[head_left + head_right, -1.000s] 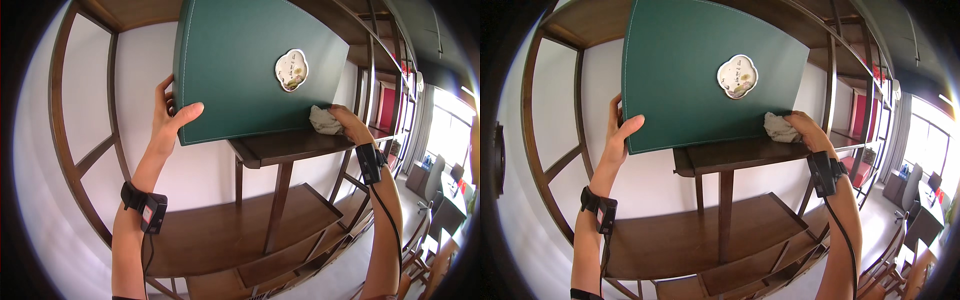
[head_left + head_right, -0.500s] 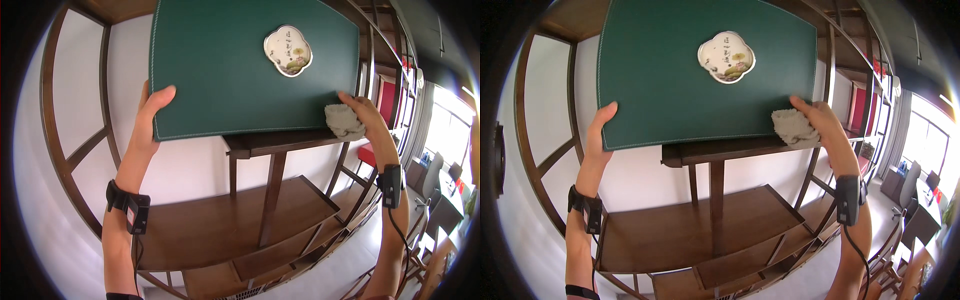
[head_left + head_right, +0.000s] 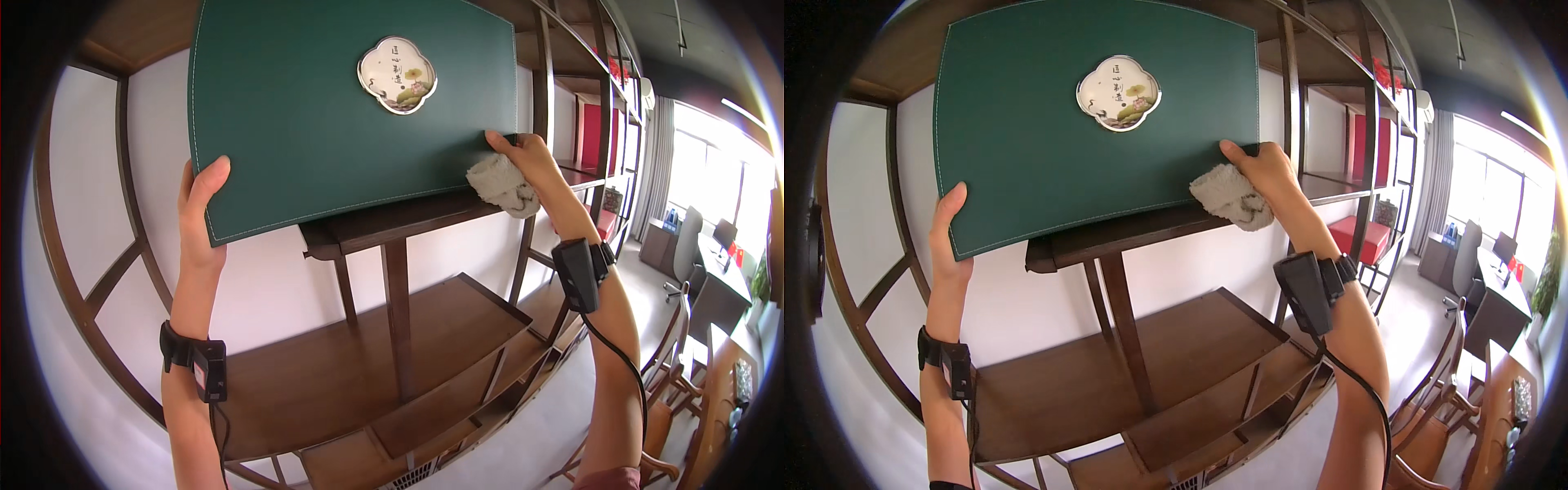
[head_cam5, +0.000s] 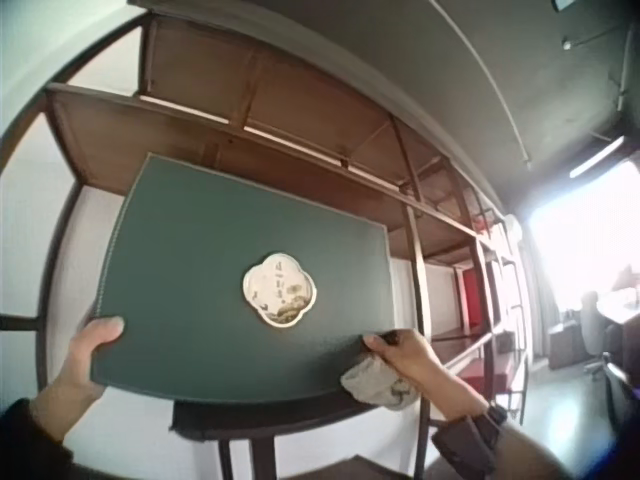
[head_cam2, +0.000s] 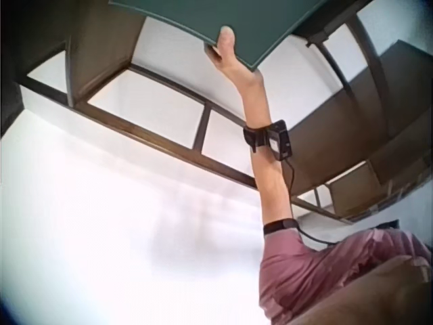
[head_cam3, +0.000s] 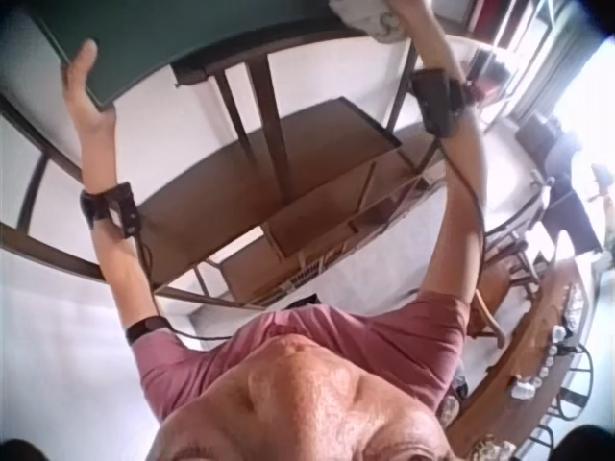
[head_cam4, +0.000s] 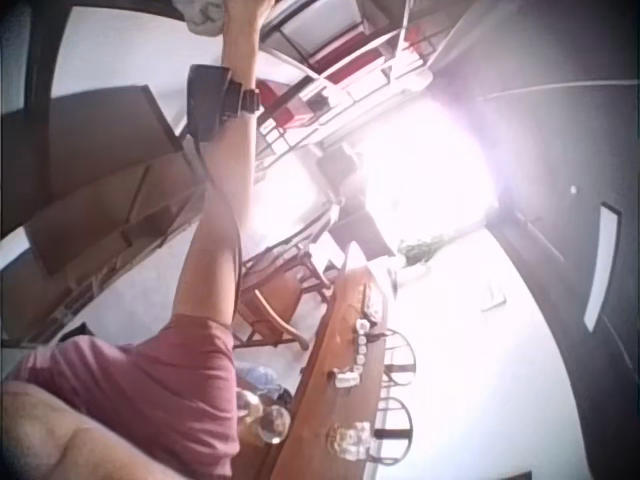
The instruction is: The recorder cleans a wooden chair and shelves with a cloth and moves decorative boxes.
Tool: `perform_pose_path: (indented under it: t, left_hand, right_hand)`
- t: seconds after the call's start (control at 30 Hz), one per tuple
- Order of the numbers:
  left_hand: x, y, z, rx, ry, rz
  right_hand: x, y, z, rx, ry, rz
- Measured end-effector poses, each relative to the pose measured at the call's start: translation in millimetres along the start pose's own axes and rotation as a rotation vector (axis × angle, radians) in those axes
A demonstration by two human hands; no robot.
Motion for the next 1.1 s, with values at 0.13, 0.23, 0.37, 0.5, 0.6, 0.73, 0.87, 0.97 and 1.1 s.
perform_pose_path:
  t: [0.13, 0.23, 0.37, 0.5, 0.6, 0.73, 0.87, 0.97, 1.1]
  left_hand:
    - [5.4, -1.3, -2.2, 0.057, 0.002, -0.032]
    - [16.3, 7.2, -13.6, 0.083, -0.005, -0.007]
    - [9.4, 21.1, -17.9, 0.117, 0.048, 0.017]
    - [1.6, 33.3, -2.9, 0.140, 0.003, 0.045]
    - [0.1, 28.9, -1.8, 0.145, 0.011, 0.043]
    - [0.3, 49.4, 4.4, 0.156, 0.011, 0.067]
    - [7.9, 74.8, 14.9, 0.381, -0.050, 0.277]
    - [9.2, 106.0, 26.6, 0.444, -0.078, 0.556]
    - [16.5, 126.4, 27.6, 0.665, 0.068, 0.668]
  right_hand:
    - [-9.8, 9.9, 1.4, 0.161, 0.039, 0.016]
    - [-12.1, 7.5, -6.1, 0.365, 0.039, -0.017]
    - [-13.3, 1.5, -5.5, 0.489, -0.040, -0.062]
    - [-15.0, -11.2, -7.7, 0.150, -0.178, -0.232]
    - [-36.2, -5.3, 19.2, 0.111, -0.225, -0.173]
    - [-75.6, 16.7, 51.1, 0.215, -0.425, -0.115]
    - [-77.6, 16.9, 47.5, 0.380, -0.438, -0.140]
    - [-81.6, 10.4, 43.3, 0.314, -0.534, -0.187]
    - [-83.9, 15.2, 47.7, 0.313, -0.564, -0.156]
Point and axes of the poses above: each hand's wrist, its own x-axis towards the middle knuckle, its own y-axis out of the palm, z = x × y, the point moved 8 cm from there along x, towards the middle knuckle, and after that the axes turned 8 degrees about x, right-handed, at the moved point
